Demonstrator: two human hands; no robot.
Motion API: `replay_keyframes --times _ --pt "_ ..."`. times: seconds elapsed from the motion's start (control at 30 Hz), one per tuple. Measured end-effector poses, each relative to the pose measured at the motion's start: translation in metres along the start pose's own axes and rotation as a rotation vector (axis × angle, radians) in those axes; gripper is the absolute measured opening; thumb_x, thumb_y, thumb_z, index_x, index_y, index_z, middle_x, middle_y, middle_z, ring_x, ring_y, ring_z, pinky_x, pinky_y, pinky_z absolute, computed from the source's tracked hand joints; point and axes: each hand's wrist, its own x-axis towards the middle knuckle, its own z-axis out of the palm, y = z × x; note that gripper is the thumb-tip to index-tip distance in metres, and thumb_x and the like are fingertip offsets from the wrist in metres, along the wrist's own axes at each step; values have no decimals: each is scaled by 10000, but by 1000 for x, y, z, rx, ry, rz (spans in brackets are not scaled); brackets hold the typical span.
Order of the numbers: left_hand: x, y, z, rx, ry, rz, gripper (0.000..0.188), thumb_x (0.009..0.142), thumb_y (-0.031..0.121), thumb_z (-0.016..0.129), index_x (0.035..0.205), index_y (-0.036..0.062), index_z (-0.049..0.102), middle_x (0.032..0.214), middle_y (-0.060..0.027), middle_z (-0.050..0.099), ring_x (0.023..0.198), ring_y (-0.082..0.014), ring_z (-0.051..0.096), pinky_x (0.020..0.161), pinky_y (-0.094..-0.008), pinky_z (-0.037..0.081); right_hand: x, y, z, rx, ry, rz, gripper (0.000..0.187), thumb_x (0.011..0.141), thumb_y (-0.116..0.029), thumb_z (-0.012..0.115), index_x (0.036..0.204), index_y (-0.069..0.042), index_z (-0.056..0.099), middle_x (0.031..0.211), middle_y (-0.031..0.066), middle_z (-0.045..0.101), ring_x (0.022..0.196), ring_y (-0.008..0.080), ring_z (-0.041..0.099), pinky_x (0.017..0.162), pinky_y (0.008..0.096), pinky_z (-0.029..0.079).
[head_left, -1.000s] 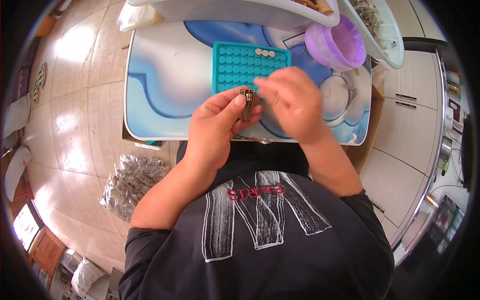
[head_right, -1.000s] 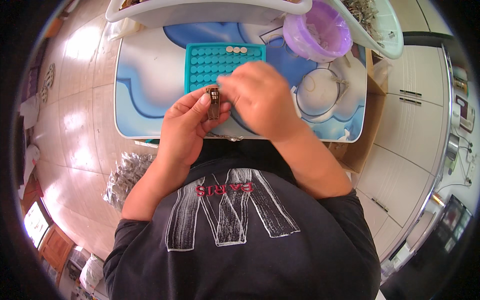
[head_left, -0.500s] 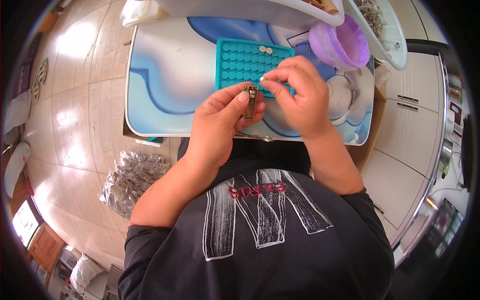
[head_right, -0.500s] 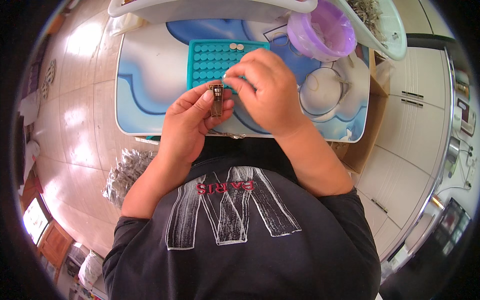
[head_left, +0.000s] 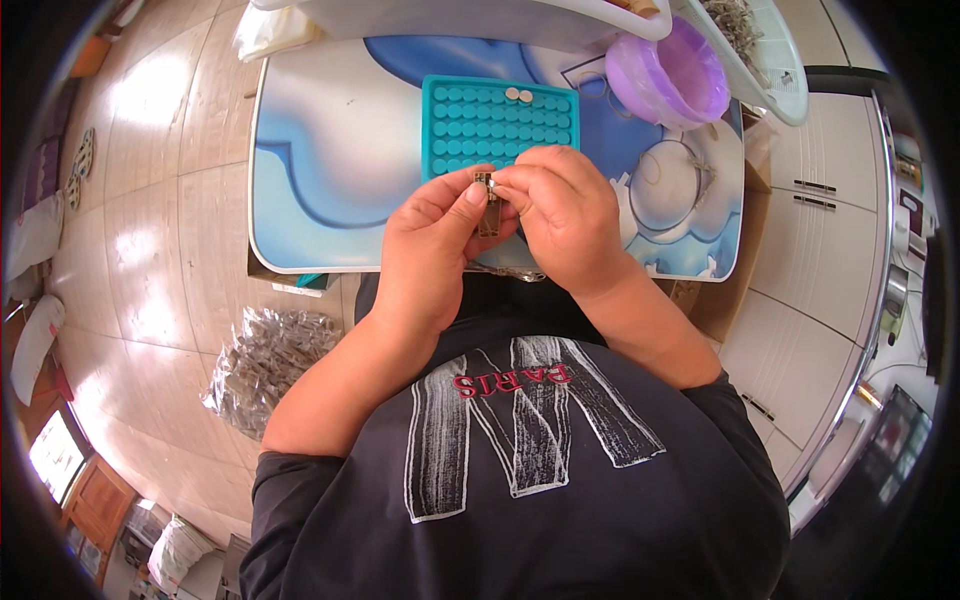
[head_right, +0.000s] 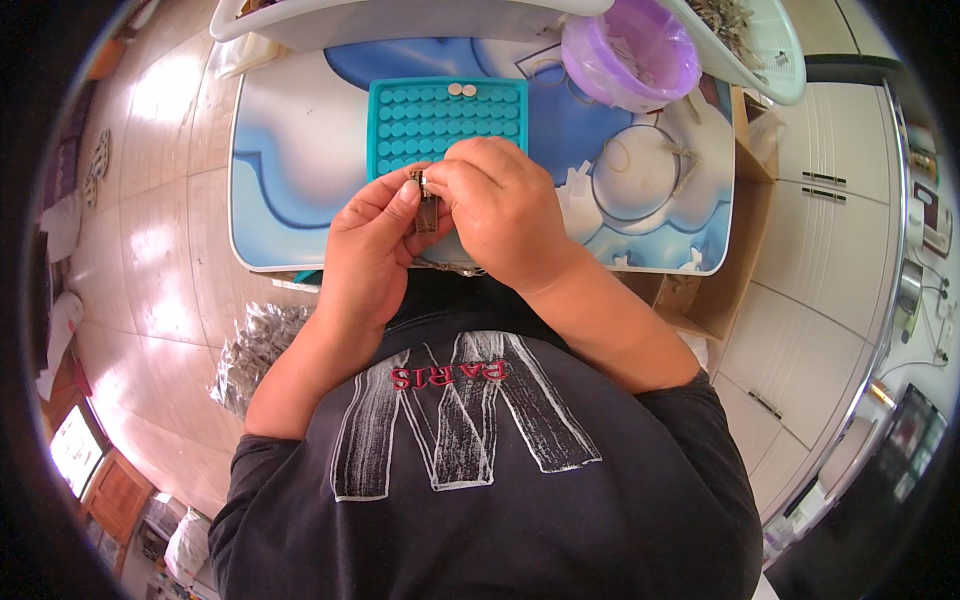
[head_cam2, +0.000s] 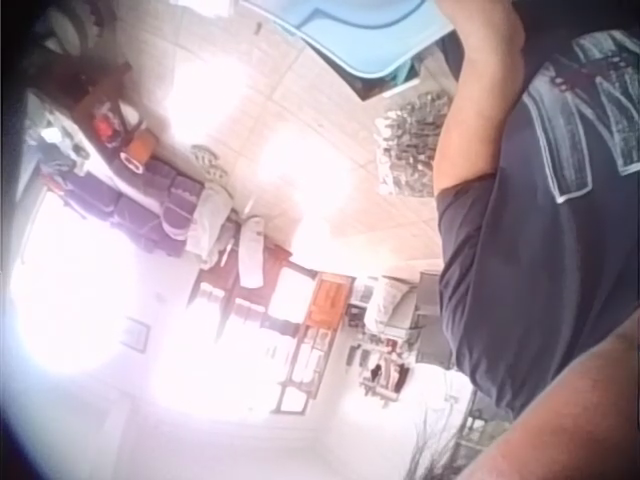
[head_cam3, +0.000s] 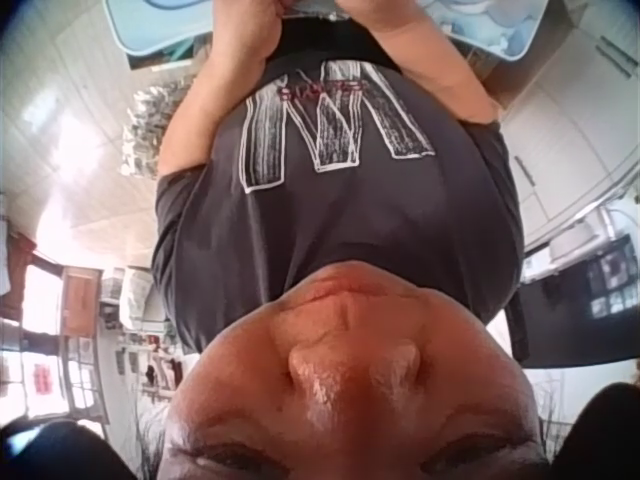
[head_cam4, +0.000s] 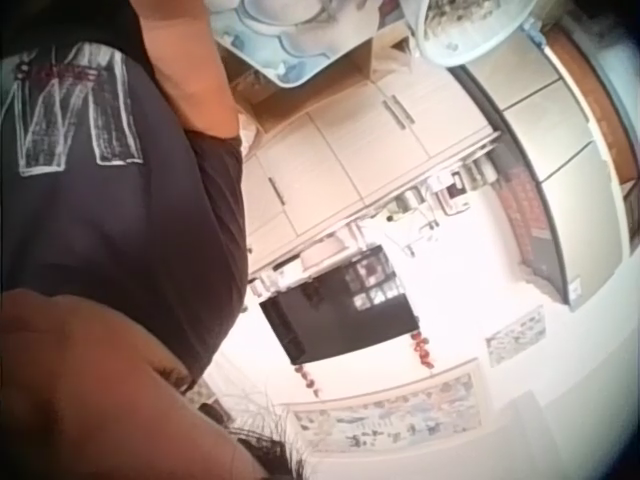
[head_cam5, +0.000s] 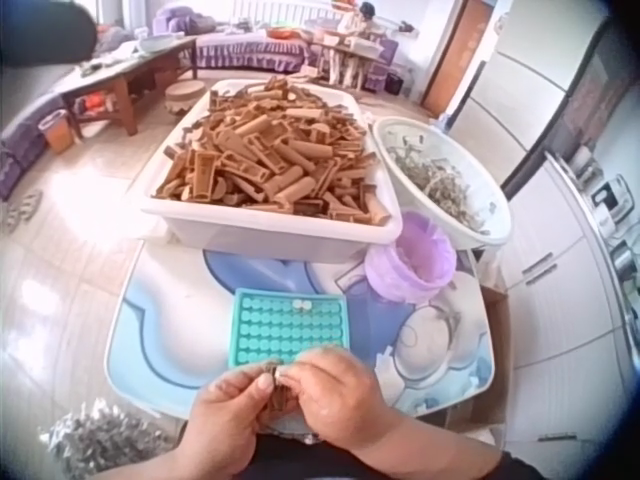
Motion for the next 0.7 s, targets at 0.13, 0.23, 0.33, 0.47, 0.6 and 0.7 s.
replay_keyframes --times 0.13,0.23,0.33,0.47,0.6,0.7 --pt "0 -1 1 5 -4 20 262 938 119 515 1136 -51 531 978 -81 615 860 -140 609 801 -283 521 -3 -2 -1 -24 -22 -14 107 703 -31 639 802 -36 599 790 68 584 720 248 573 614 334 484" --pt "-1 -2 1 19 17 33 264 936 131 521 1128 -50 531 971 -79 615 857 -147 608 802 -288 519 -5 -6 0 -38 -24 -34 121 731 -34 609 852 -34 617 807 71 586 737 250 572 639 343 481" --pt "-4 1 2 35 31 40 251 939 148 518 1107 -39 534 957 -81 615 851 -155 610 795 -293 518 -7 -10 -7 55 -40 -15 174 745 -31 602 916 -32 635 817 77 589 741 248 567 650 348 474" --pt "-4 0 -5 2 -28 0 202 946 159 504 1060 -4 538 933 -94 616 825 -175 622 776 -299 517 13 -3 -29 130 -24 30 235 740 -17 645 974 -31 644 839 88 603 745 266 562 655 349 467" --pt "-5 -2 -10 26 -72 3 179 950 154 493 1051 13 535 929 -102 620 802 -188 629 770 -304 516 69 12 -50 -50 111 41 229 731 -70 693 950 -30 636 861 115 615 758 296 573 679 345 472" --pt "-6 -2 -6 38 -95 4 185 947 158 502 1054 13 539 933 -100 623 798 -186 631 761 -301 515 112 25 -53 -102 126 11 212 761 -120 707 932 -24 625 865 89 625 772 224 589 696 309 471"
